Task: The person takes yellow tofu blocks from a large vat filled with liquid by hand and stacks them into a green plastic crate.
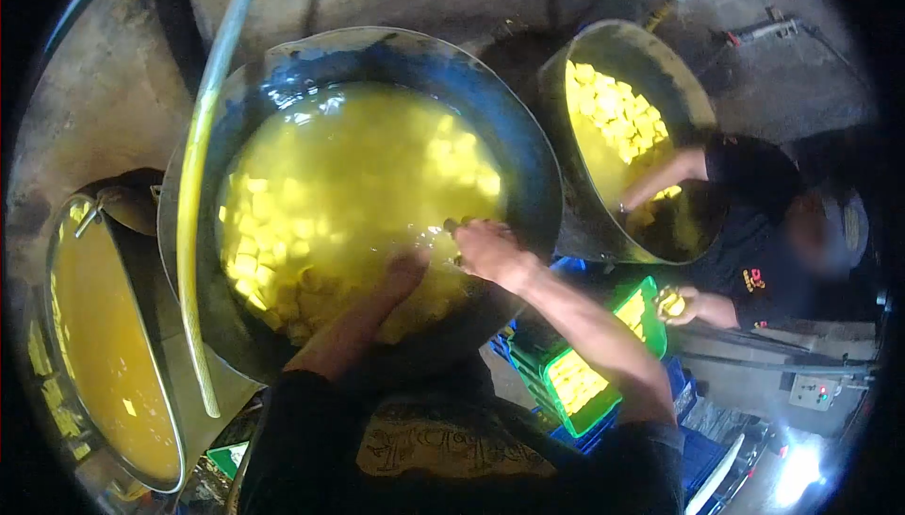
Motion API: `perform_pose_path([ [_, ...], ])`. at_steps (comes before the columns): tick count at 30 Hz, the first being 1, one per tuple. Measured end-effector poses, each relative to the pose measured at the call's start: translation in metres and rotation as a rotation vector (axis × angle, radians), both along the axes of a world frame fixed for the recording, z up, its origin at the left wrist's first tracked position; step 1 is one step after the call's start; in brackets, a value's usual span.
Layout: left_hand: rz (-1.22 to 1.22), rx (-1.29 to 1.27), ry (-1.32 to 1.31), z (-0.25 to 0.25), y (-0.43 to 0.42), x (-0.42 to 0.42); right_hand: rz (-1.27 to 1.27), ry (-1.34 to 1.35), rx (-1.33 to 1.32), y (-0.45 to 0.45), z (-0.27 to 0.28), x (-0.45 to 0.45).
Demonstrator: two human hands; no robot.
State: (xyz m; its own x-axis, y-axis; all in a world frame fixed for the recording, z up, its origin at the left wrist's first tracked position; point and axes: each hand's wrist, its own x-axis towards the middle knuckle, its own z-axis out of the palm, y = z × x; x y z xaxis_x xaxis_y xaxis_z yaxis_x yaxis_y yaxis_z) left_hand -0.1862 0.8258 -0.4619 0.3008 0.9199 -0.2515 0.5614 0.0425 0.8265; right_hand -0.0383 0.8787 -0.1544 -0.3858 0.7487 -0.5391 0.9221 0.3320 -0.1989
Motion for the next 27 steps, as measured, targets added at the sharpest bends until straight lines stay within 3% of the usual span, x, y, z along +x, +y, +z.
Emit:
perform_pose_path([
  [1, 0.017, 0.008, -0.003, -0.008, 0.005, -0.005, 0.009, -0.064, 0.025, 0.006, -0.032, -0.011],
  [2, -0.217, 0.135, 0.139, -0.013, 0.011, -0.01, 0.019, -0.128, 0.051, 0.011, -0.064, -0.017],
  [4, -0.427, 0.255, 0.281, 0.017, 0.022, -0.018, 0.036, -0.189, 0.0, 0.015, -0.14, -0.006],
  [5, -0.443, 0.229, 0.258, 0.078, 0.028, -0.021, 0.037, -0.247, -0.054, 0.019, -0.156, -0.002],
  [6, -0.458, 0.203, 0.236, 0.115, 0.035, -0.026, 0.063, -0.251, -0.048, 0.024, -0.154, -0.003],
  [10, -0.292, 0.268, -0.065, 0.123, 0.06, -0.053, 0.38, -0.336, -0.332, 0.062, -0.128, 0.001],
  [12, -0.484, 0.281, 0.088, 0.155, 0.097, -0.075, 0.112, 0.074, -0.387, 0.091, -0.105, 0.003],
  [13, -0.459, 0.354, 0.116, 0.127, 0.11, -0.079, 0.082, -0.012, -0.303, 0.108, -0.088, -0.005],
  [14, -0.443, 0.36, 0.125, 0.145, 0.124, -0.083, 0.076, -0.002, -0.417, 0.138, -0.096, -0.006],
  [16, -0.577, 0.247, 0.434, 0.193, 0.149, -0.094, 0.074, 0.021, -0.25, 0.178, -0.094, -0.025],
  [17, -0.397, 0.373, 0.404, 0.15, 0.149, -0.093, 0.084, 0.033, -0.242, 0.192, -0.089, -0.042],
  [18, -0.39, 0.378, 0.419, 0.115, 0.161, -0.087, 0.038, -0.015, -0.08, 0.201, -0.079, -0.065],
  [19, -0.578, 0.275, 0.552, 0.086, 0.173, -0.082, -0.008, -0.065, 0.078, 0.209, -0.074, -0.083],
  [20, -0.763, 0.163, 0.682, 0.073, 0.181, -0.08, 0.073, 0.03, 0.184, 0.219, -0.109, -0.09],
  [22, -0.679, 0.102, 0.664, 0.088, 0.183, -0.079, 0.156, 0.048, 0.225, 0.229, -0.146, -0.11],
  [25, -0.625, 0.074, 0.649, 0.104, 0.185, -0.093, 0.09, 0.137, 0.324, 0.241, -0.247, -0.116],
  [27, -0.295, 0.313, 0.353, 0.054, 0.17, -0.104, 0.028, 0.269, 0.32, 0.263, -0.327, -0.105],
])
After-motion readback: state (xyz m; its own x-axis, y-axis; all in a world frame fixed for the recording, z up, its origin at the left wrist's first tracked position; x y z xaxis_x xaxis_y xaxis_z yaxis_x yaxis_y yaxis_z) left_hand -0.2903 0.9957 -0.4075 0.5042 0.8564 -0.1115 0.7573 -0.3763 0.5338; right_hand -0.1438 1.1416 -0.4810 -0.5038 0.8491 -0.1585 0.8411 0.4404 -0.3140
